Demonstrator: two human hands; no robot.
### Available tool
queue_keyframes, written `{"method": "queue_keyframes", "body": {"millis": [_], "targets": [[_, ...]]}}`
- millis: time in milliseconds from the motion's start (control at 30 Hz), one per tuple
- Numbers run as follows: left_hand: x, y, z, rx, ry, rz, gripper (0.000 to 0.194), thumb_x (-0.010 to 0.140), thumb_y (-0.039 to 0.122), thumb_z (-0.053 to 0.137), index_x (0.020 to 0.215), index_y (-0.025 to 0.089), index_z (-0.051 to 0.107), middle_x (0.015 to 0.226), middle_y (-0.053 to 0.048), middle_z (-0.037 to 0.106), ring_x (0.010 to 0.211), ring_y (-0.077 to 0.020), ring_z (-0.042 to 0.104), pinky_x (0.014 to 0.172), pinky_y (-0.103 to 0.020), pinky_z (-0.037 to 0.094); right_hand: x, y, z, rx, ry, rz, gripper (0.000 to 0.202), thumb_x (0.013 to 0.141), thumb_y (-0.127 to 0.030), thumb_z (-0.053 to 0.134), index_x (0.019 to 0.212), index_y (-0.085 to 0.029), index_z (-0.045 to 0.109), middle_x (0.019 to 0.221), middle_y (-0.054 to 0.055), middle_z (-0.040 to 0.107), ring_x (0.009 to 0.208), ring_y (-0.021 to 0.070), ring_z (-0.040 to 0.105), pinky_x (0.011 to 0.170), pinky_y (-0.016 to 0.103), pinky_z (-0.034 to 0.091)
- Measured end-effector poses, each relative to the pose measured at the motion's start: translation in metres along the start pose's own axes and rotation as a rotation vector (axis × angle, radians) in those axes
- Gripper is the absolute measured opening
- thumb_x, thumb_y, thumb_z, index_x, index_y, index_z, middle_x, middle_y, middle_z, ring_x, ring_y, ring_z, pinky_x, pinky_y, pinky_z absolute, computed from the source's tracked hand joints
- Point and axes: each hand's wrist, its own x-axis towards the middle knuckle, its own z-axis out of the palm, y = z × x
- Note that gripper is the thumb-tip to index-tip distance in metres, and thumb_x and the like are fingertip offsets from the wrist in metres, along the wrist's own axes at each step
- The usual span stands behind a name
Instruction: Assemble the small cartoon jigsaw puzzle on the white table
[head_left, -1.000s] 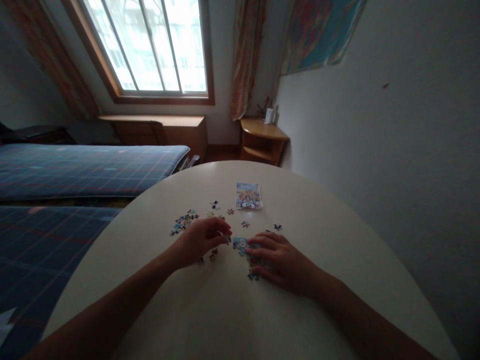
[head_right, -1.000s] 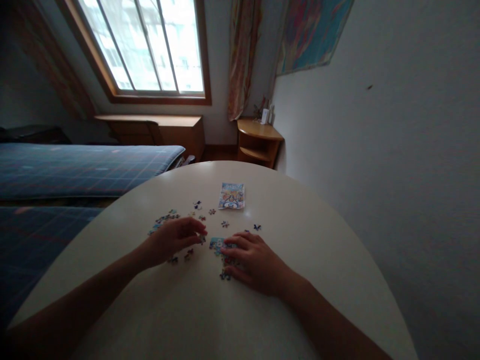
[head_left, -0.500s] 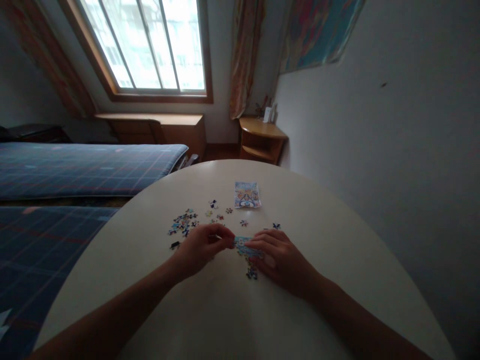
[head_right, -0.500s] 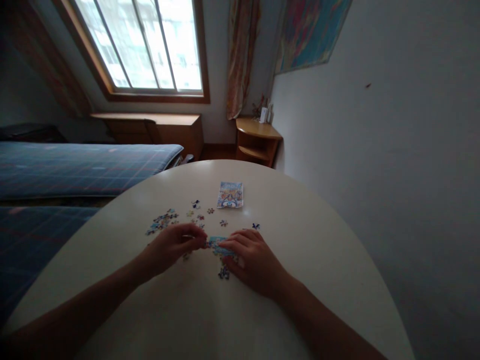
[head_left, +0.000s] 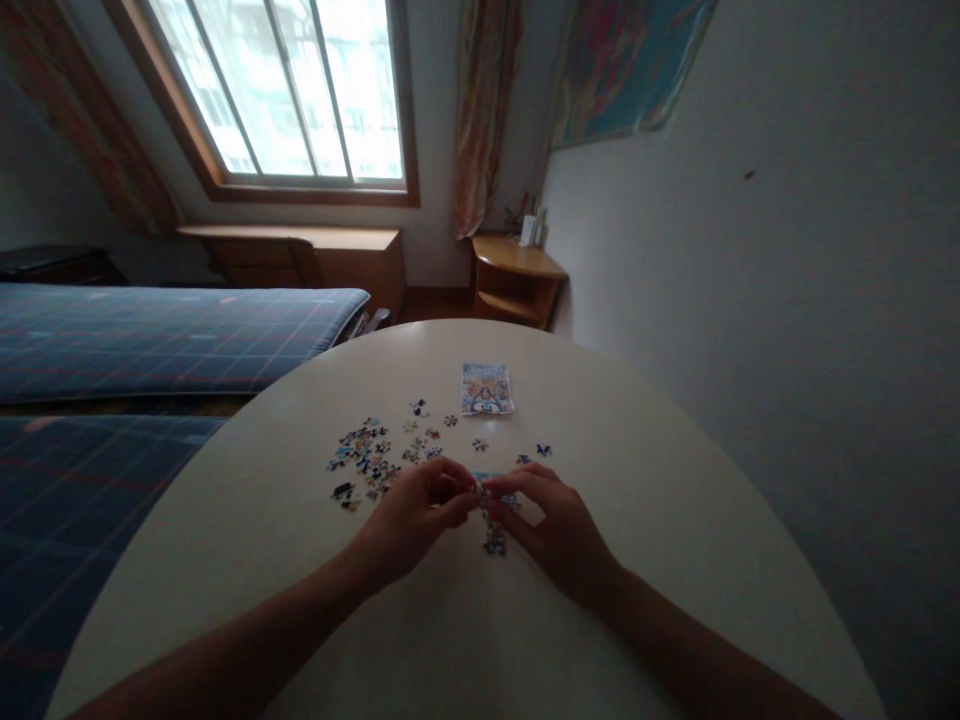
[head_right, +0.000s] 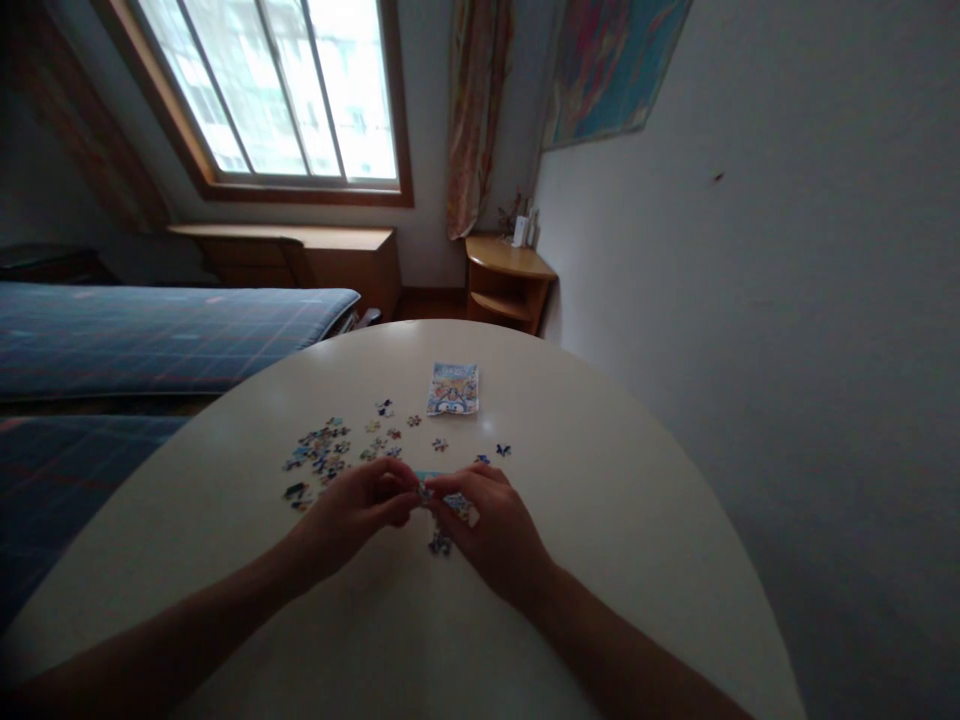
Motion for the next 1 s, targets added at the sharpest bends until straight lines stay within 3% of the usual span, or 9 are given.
{"method": "queue_keyframes", "body": {"millis": [300, 600, 700, 833, 1000], "targets": [[-0.001, 0.0, -0.005, 0.063, -0.046, -0.013, 0.024, 0.077, 0.036, 0.07, 0.093, 0.018, 0.069, 0.083, -0.005, 0.075, 0.075, -0.0177, 0.069, 0.072, -0.031, 0.054, 0.003, 0.001, -0.001, 0.05, -0.016, 0.065, 0.014, 0.092, -0.032, 0.061, 0.095, -0.026, 0.074, 0.086, 0.003, 0.075, 0.082, 0.0189, 0.068, 0.075, 0.033, 0.054], [0.0, 0.004, -0.017, 0.314, -0.076, 0.084, 0.015, 0.081, 0.031, 0.067, 0.091, 0.021, 0.073, 0.082, -0.002, 0.074, 0.074, -0.0161, 0.067, 0.067, -0.025, 0.052, 0.002, 0.002, 0.0, 0.079, -0.056, 0.032, 0.014, 0.091, -0.025, 0.064, 0.101, -0.027, 0.073, 0.084, 0.002, 0.074, 0.083, 0.0179, 0.066, 0.077, 0.032, 0.053], [0.001, 0.006, -0.031, 0.461, -0.098, 0.085, 0.015, 0.081, 0.033, 0.067, 0.089, 0.022, 0.074, 0.08, -0.001, 0.072, 0.072, -0.016, 0.065, 0.066, -0.025, 0.05, 0.001, 0.005, 0.0, 0.017, -0.085, -0.012, 0.015, 0.091, -0.024, 0.064, 0.104, -0.026, 0.071, 0.088, 0.002, 0.074, 0.087, 0.0182, 0.066, 0.081, 0.033, 0.052], [0.004, 0.003, -0.047, 0.687, -0.014, 0.141, 0.014, 0.079, 0.029, 0.069, 0.09, 0.023, 0.075, 0.085, -0.002, 0.071, 0.07, -0.0162, 0.061, 0.068, -0.027, 0.047, 0.001, 0.009, -0.001, -0.079, -0.133, -0.079, 0.018, 0.091, -0.026, 0.065, 0.108, -0.026, 0.07, 0.097, 0.004, 0.074, 0.094, 0.0207, 0.065, 0.09, 0.039, 0.049], [0.008, -0.004, -0.041, 0.813, -0.055, 0.143, 0.011, 0.081, 0.028, 0.068, 0.09, 0.024, 0.075, 0.089, -0.002, 0.071, 0.069, -0.016, 0.061, 0.068, -0.027, 0.045, 0.0, 0.012, 0.0, -0.203, -0.227, -0.109, 0.027, 0.086, -0.025, 0.069, 0.114, -0.024, 0.068, 0.108, 0.007, 0.072, 0.105, 0.0221, 0.062, 0.097, 0.042, 0.046]]}}
